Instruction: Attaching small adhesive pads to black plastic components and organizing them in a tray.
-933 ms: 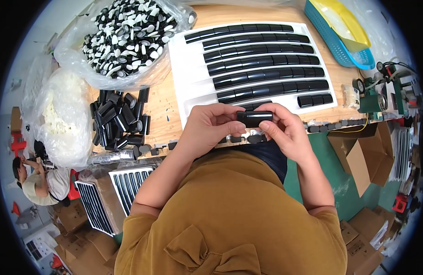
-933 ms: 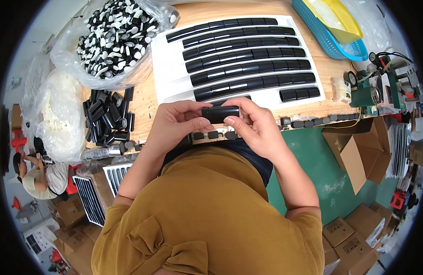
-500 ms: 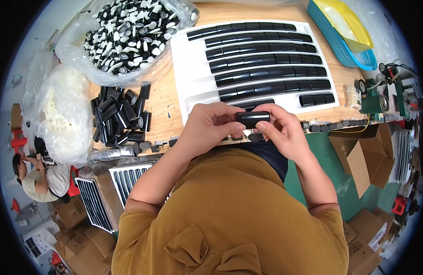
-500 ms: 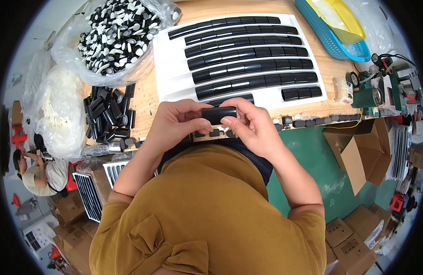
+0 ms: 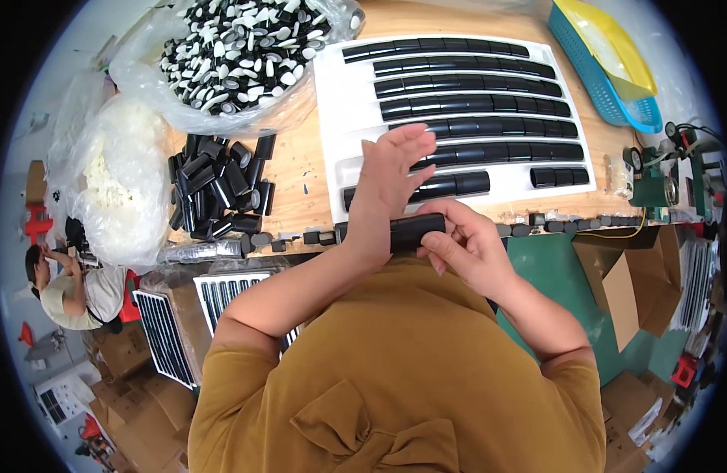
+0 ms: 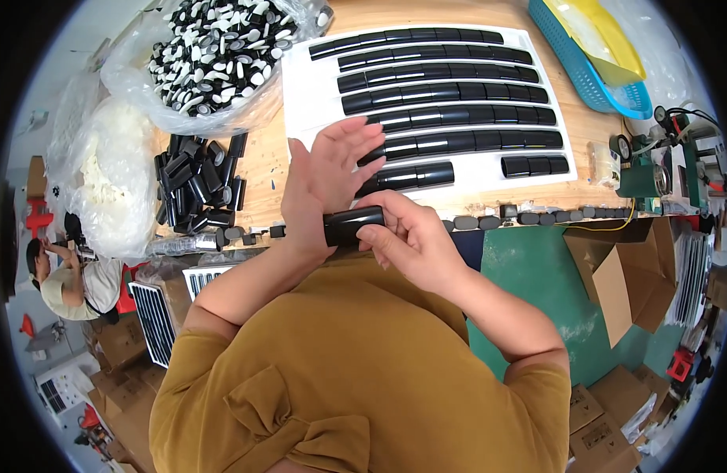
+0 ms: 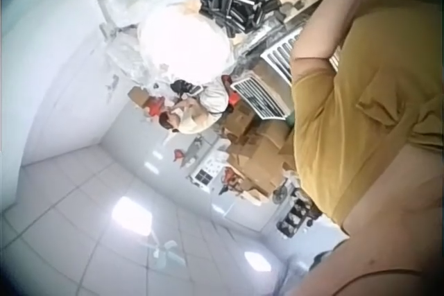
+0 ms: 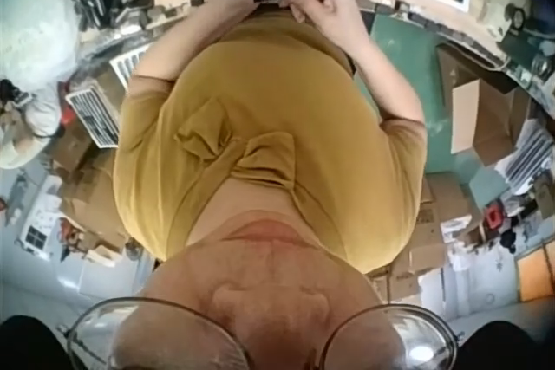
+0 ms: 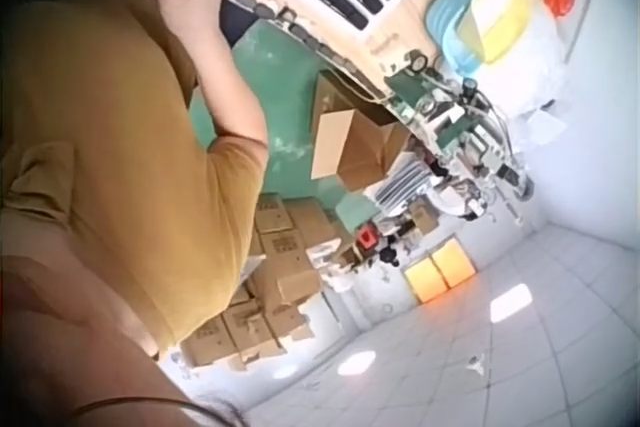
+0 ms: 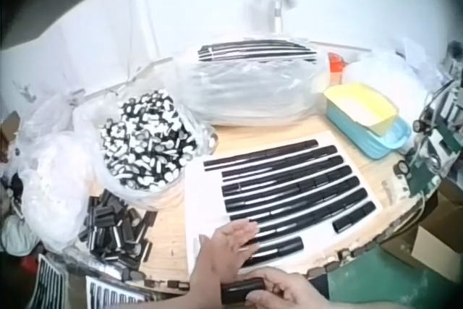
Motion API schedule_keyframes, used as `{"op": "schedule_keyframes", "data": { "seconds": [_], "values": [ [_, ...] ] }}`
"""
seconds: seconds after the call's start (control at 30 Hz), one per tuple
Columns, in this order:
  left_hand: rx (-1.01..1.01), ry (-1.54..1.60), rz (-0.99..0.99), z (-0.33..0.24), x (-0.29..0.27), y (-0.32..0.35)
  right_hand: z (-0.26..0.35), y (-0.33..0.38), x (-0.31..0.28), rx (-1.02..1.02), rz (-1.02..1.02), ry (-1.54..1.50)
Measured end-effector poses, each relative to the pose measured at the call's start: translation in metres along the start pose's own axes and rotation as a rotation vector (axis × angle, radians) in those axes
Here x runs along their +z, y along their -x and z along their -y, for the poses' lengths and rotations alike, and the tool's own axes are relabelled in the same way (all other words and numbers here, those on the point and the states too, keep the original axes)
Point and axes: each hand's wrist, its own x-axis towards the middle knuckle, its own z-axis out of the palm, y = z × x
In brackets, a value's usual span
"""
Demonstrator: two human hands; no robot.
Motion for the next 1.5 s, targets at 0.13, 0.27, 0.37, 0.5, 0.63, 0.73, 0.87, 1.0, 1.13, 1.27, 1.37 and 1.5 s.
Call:
{"op": "schedule_keyframes", "data": {
  "seconds": [0.13, 0.27, 0.37, 0.5, 0.63, 0.73, 0.87, 1.0, 1.13, 1.27, 1.37, 1.5],
  "values": [
    [-0.108, -0.079, 0.105, 0.002, -0.004, 0.002, 0.004, 0.000, -0.003, 0.034, 0.018, 0.109],
    [-0.053, -0.237, 0.118, 0.003, -0.008, 0.001, 0.000, -0.007, -0.006, 0.028, 0.047, 0.087],
    [0.108, -0.465, 0.031, 0.007, -0.024, -0.016, -0.005, -0.016, -0.010, 0.042, -0.001, 0.179],
    [0.608, -0.992, -0.407, -0.026, -0.093, -0.072, -0.012, -0.017, -0.039, -0.061, -0.381, 0.227],
    [0.589, -1.634, -0.608, -0.067, -0.202, -0.106, -0.013, 0.002, -0.094, -0.111, -0.647, 0.351],
    [0.546, -1.737, -0.409, -0.069, -0.223, -0.120, -0.014, 0.006, -0.115, -0.145, -0.796, 0.262],
    [0.556, -1.792, -0.352, -0.071, -0.223, -0.127, -0.030, 0.014, -0.143, -0.157, -0.916, 0.324],
    [0.492, -1.759, -0.292, -0.067, -0.217, -0.134, -0.042, 0.021, -0.148, -0.036, -0.854, 0.434],
    [0.452, -1.792, -0.206, -0.069, -0.203, -0.138, -0.042, 0.012, -0.127, 0.053, -0.807, 0.434],
    [0.806, -1.659, -0.208, -0.081, -0.215, -0.142, -0.052, 0.009, -0.128, 0.040, -0.804, 0.458],
    [0.616, -1.153, -0.398, -0.083, -0.195, -0.127, -0.051, 0.012, -0.118, -0.097, -0.899, 1.016],
    [0.352, -0.580, -0.366, -0.084, -0.121, -0.091, -0.041, 0.018, -0.116, -0.125, -0.969, 1.128]
  ]
}}
